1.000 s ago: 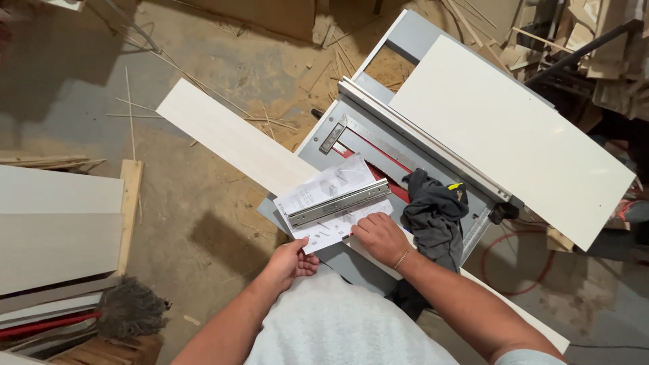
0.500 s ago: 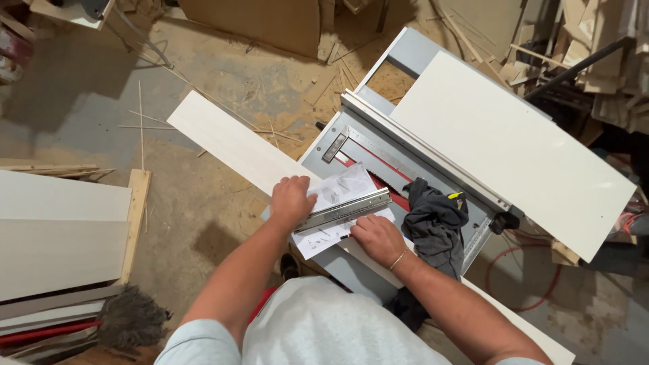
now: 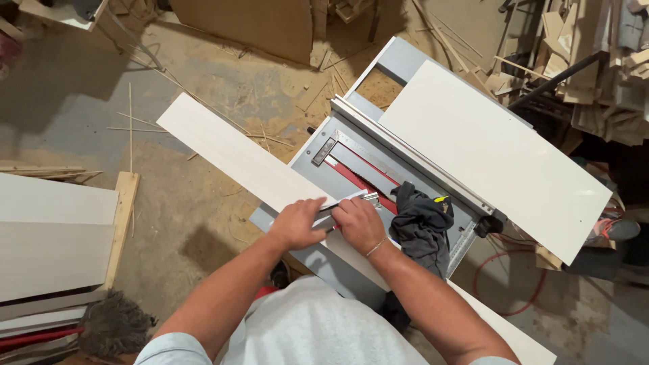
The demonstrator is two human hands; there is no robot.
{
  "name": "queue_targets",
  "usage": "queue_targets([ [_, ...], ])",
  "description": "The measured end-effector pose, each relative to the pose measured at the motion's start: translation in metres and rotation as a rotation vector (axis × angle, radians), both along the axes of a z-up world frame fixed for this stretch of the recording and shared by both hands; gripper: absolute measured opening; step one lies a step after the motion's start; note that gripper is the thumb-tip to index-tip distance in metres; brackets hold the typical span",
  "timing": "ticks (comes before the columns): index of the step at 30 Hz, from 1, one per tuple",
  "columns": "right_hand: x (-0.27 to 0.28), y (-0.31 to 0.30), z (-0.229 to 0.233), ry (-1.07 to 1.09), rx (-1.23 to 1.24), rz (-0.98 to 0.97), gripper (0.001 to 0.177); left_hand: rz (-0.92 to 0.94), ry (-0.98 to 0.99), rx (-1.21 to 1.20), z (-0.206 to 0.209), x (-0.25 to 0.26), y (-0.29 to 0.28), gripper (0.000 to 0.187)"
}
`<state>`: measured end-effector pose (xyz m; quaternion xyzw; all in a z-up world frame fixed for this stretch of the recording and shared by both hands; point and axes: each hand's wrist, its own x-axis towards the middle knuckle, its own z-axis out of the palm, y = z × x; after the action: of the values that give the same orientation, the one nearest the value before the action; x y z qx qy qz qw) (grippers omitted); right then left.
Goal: Measuring and marking a wooden board while following assembly instructions in a workshop
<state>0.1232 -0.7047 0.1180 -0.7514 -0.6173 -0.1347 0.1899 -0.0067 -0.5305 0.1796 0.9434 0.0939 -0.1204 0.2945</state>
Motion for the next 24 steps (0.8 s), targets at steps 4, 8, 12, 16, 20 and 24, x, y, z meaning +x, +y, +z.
queue_targets([
  [4, 0.006, 0.001, -0.017, 0.016, 0.002, 0.043, 0.024, -0.063, 0.072, 0.277, -0.026, 0.002, -0.014, 0.077],
  [8, -0.007, -0.007, 0.000, 0.094, -0.040, -0.047, 0.013, 0.027, -0.063, 0.383, -0.076, 0.002, -0.015, 0.055],
  [12, -0.025, -0.022, 0.009, 0.077, 0.037, -0.183, 0.014, 0.042, -0.112, 0.339, -0.090, 0.007, -0.013, 0.043],
  [16, -0.044, -0.037, 0.029, 0.171, 0.013, -0.161, 0.025, 0.087, -0.154, 0.381, -0.093, 0.002, -0.013, 0.044],
  [20, -0.065, -0.048, 0.038, 0.309, -0.033, -0.101, 0.015, 0.106, -0.126, 0.331, -0.078, -0.024, -0.008, 0.040],
  [24, -0.068, -0.049, 0.024, 0.313, -0.101, -0.075, 0.009, 0.235, -0.155, 0.330, -0.069, -0.080, -0.003, 0.039],
])
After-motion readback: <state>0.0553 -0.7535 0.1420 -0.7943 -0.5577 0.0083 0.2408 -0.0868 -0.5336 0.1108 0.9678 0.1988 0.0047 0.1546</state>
